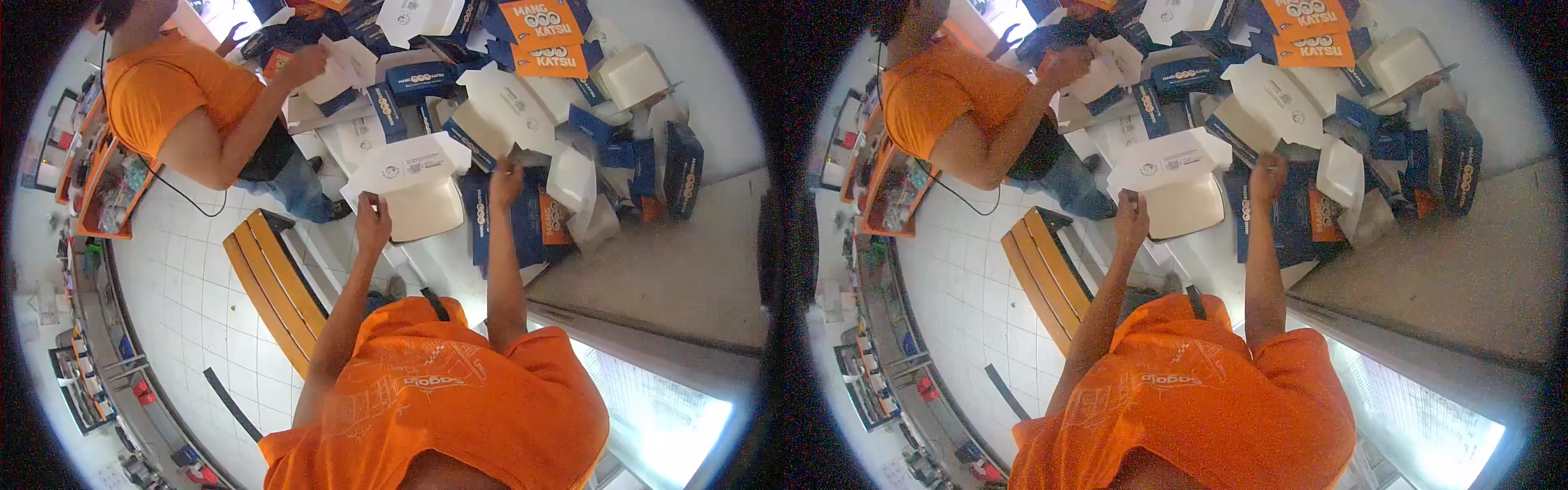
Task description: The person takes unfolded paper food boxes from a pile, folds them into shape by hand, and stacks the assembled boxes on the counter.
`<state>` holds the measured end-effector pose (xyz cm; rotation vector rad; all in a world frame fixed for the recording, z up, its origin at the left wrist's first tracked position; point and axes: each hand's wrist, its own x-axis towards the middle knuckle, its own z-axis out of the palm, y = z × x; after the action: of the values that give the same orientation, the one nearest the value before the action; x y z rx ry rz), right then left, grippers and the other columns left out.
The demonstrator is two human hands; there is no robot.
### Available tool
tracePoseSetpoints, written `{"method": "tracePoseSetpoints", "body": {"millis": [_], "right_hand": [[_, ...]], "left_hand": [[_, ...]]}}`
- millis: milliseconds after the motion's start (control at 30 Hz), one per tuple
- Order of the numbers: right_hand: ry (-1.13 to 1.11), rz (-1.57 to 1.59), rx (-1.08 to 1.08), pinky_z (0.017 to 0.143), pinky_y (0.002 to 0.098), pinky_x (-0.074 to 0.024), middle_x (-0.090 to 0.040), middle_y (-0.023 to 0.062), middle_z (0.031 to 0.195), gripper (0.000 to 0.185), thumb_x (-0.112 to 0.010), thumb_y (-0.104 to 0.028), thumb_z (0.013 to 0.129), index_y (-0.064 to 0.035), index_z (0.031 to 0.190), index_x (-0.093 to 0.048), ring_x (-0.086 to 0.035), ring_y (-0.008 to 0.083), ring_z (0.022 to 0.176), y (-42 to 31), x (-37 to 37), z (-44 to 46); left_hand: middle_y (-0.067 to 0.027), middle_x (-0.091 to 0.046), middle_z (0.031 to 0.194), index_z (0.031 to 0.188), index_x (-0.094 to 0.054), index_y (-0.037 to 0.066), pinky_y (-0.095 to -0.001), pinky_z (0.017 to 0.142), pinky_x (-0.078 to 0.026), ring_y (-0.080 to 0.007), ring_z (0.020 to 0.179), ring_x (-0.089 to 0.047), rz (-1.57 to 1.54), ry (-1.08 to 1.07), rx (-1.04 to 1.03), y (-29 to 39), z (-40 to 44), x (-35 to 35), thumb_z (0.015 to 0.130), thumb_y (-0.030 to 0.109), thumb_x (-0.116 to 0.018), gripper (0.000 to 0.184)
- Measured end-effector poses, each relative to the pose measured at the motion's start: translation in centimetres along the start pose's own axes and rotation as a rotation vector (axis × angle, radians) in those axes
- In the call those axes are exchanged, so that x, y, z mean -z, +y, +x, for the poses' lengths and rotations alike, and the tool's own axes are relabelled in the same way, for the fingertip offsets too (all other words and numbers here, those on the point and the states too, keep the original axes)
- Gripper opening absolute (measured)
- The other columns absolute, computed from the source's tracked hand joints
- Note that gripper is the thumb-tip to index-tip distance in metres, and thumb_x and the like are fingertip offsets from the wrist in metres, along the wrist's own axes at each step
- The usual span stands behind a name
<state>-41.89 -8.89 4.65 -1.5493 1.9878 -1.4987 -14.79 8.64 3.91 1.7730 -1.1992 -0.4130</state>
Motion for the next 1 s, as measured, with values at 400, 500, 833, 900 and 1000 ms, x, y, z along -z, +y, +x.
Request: {"method": "tracePoseSetpoints", "body": {"millis": [400, 500, 833, 900, 1000], "right_hand": [[-0.953, 0.541, -0.677, 0.064, 0.0309, -0.0521, -0.065, 0.0044, 0.093, 0.016, -0.053, -0.022, 0.101, -0.0117, 0.108, -0.062, -0.059, 0.0151, 0.075, 0.3, 2.0, 4.8], [-0.976, 0.501, -0.094, 0.068, 0.0334, -0.0531, -0.070, 0.0045, 0.095, 0.037, -0.062, -0.035, 0.094, -0.0070, 0.117, -0.066, -0.064, 0.0180, 0.078, 2.3, 3.5, 2.8], [-1.054, -0.195, 0.405, 0.078, 0.0462, -0.0555, -0.073, 0.0173, 0.084, 0.035, -0.070, -0.036, 0.089, -0.0044, 0.103, -0.073, -0.071, 0.0368, 0.081, -9.6, 5.5, -4.2], [-1.010, -0.423, 0.410, 0.078, 0.0485, -0.0546, -0.072, 0.0191, 0.092, 0.030, -0.068, -0.030, 0.089, -0.0055, 0.105, -0.072, -0.070, 0.0390, 0.087, -10.7, 4.6, -4.0], [-0.848, -0.502, 0.500, 0.079, 0.0515, -0.0531, -0.070, 0.0191, 0.103, 0.029, -0.067, -0.021, 0.086, -0.0068, 0.112, -0.067, -0.068, 0.0393, 0.096, -8.4, 1.8, -3.8]], "left_hand": [[-0.0236, -0.040, 0.147, 0.131, -0.056, 0.014, -0.0506, 0.108, -0.043, -0.0438, 0.135, -0.044, -0.063, -0.240, -0.259, 2.9, -6.6, 4.6, 0.082, 0.025, -0.081, 0.055], [-0.0182, -0.047, 0.142, 0.117, -0.067, 0.017, -0.0503, 0.106, -0.044, -0.0415, 0.132, -0.047, 0.033, -0.230, -0.397, 2.5, -7.2, 5.4, 0.081, 0.019, -0.081, 0.039], [-0.0058, -0.067, 0.109, 0.095, -0.076, 0.013, -0.0477, 0.098, -0.050, -0.0364, 0.113, -0.058, 0.115, -0.170, -0.567, 3.5, -6.3, 5.5, 0.075, 0.013, -0.084, 0.022], [-0.0050, -0.070, 0.099, 0.091, -0.076, 0.012, -0.0467, 0.097, -0.051, -0.0347, 0.110, -0.060, 0.223, -0.280, -0.513, 2.1, -6.6, 5.1, 0.074, 0.015, -0.084, 0.018], [-0.0033, -0.071, 0.090, 0.086, -0.077, 0.012, -0.0453, 0.094, -0.052, -0.0312, 0.107, -0.062, 0.190, -0.139, -0.630, 3.6, -6.5, 5.4, 0.071, 0.018, -0.087, 0.020]]}}
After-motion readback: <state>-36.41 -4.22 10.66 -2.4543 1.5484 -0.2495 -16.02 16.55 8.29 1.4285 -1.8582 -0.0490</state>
